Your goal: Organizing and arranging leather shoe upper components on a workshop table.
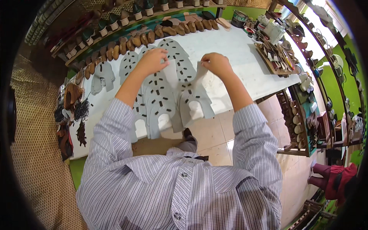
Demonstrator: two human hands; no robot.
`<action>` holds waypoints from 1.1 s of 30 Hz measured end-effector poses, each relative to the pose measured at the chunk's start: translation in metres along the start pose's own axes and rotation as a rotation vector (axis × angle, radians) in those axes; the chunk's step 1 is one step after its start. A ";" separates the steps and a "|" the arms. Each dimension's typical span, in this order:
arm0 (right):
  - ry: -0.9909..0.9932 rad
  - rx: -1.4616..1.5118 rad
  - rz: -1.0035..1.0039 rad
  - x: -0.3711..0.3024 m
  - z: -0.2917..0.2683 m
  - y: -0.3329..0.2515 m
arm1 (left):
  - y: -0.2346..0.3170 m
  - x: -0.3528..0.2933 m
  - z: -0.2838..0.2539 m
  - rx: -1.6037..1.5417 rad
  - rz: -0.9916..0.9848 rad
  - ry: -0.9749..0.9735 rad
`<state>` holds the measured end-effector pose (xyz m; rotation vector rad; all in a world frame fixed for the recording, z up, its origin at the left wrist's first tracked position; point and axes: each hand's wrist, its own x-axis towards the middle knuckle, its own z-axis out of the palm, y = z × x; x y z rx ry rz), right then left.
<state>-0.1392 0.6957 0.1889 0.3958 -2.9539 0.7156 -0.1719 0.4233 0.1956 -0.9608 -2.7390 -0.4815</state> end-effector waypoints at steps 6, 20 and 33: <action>0.213 -0.154 0.182 0.124 -0.004 0.063 | -0.054 0.125 0.032 0.104 -0.101 0.272; 0.189 -0.227 -0.102 0.187 0.136 0.148 | -0.098 0.143 0.215 0.212 -0.154 0.252; 0.063 -0.132 -0.123 0.173 0.128 0.167 | -0.062 0.125 0.222 0.085 -0.519 0.175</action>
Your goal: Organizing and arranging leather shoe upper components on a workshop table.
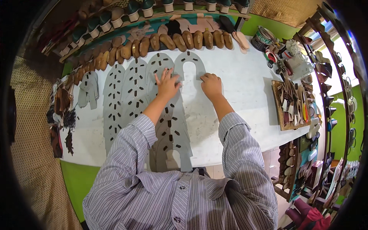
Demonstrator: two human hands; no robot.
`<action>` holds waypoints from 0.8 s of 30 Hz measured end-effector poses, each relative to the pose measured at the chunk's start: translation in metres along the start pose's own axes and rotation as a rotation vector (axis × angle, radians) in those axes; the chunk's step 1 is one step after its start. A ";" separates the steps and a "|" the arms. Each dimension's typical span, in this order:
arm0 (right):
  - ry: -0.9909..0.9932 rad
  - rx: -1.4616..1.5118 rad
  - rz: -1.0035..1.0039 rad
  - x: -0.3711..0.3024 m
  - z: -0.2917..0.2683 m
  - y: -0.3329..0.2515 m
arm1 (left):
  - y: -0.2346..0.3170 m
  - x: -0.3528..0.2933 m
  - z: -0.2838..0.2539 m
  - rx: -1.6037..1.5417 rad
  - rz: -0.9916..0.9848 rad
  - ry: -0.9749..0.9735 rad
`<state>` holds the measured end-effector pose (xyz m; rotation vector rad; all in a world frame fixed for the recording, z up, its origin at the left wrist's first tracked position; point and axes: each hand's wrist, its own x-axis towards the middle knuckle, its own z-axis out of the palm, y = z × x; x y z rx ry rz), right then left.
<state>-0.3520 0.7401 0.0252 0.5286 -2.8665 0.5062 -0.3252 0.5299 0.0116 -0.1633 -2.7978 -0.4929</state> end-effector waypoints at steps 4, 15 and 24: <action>-0.037 -0.057 -0.037 -0.012 0.019 0.001 | -0.004 -0.025 -0.020 0.012 -0.012 -0.003; -0.092 -0.293 0.017 -0.022 0.012 -0.059 | -0.089 -0.103 -0.107 0.188 -0.306 -0.070; -0.078 -0.141 -0.187 -0.015 0.042 -0.229 | -0.231 -0.156 -0.182 0.186 -0.461 0.030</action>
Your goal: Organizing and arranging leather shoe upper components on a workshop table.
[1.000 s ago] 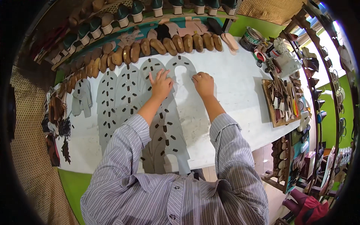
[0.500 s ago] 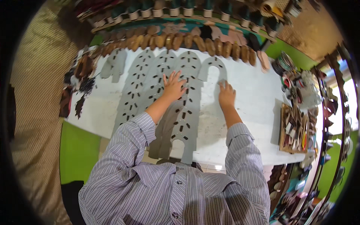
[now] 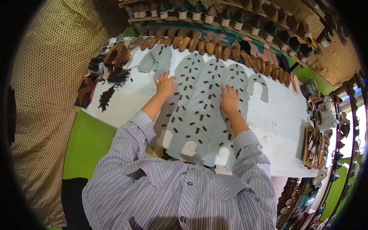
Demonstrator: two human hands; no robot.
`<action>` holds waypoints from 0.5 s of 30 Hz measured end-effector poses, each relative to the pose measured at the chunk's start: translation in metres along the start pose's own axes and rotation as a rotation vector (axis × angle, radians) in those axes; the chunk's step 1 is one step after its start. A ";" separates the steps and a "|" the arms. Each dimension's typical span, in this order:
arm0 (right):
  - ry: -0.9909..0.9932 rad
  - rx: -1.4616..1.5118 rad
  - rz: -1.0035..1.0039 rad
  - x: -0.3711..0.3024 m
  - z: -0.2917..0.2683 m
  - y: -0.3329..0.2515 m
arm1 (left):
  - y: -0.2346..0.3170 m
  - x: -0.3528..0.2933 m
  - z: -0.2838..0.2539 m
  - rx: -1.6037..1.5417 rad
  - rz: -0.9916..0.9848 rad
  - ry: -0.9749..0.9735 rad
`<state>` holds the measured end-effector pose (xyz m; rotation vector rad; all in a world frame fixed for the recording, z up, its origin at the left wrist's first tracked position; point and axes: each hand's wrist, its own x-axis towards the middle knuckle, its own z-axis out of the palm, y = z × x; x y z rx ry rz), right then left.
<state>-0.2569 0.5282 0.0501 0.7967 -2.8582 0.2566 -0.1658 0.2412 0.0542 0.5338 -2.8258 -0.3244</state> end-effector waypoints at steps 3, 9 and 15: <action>-0.084 0.091 -0.041 0.017 0.022 -0.078 | -0.064 0.009 -0.011 0.035 -0.019 0.000; 0.033 0.140 -0.208 0.049 0.062 -0.217 | -0.168 0.039 -0.025 0.109 -0.092 0.054; -0.125 0.140 -0.054 0.083 0.073 -0.294 | -0.214 0.076 -0.023 0.094 -0.124 0.046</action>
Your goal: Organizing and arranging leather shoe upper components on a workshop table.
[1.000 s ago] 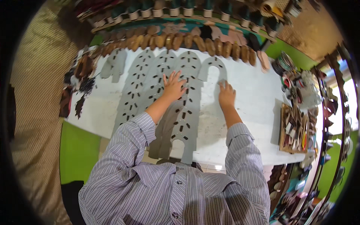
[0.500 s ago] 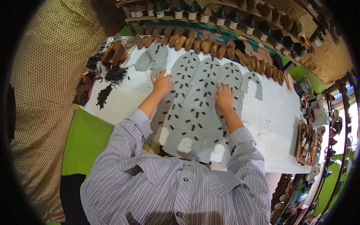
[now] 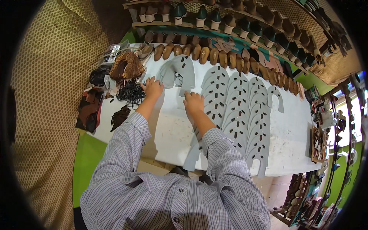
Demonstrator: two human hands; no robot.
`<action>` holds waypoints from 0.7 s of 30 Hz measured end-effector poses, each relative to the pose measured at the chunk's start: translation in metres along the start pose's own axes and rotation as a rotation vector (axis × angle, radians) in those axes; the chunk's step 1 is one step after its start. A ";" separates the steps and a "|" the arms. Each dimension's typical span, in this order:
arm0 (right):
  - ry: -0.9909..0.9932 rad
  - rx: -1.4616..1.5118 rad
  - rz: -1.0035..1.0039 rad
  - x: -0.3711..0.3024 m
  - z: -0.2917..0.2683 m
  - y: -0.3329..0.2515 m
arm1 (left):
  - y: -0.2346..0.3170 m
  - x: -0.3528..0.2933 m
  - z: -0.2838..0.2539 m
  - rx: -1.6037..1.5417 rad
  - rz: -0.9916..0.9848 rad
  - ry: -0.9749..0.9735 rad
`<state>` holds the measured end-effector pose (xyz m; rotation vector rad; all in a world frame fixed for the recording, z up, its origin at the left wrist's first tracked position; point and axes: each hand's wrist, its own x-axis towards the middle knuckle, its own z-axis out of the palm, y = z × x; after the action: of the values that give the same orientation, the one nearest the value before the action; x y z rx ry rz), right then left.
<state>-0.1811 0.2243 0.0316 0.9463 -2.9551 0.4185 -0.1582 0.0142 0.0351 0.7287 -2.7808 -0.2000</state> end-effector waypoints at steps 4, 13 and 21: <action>0.081 -0.011 0.046 0.017 0.004 -0.013 | 0.007 0.014 -0.001 -0.045 0.013 -0.014; 0.299 0.599 0.123 0.024 0.019 -0.006 | 0.007 0.018 -0.005 -0.290 -0.167 -0.088; -0.380 1.223 0.286 -0.073 -0.010 -0.002 | -0.053 -0.132 -0.050 -0.518 -0.149 -0.306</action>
<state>-0.1209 0.2668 0.0348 0.5790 -2.9408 2.4339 -0.0085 0.0303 0.0445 0.8148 -2.7448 -1.0936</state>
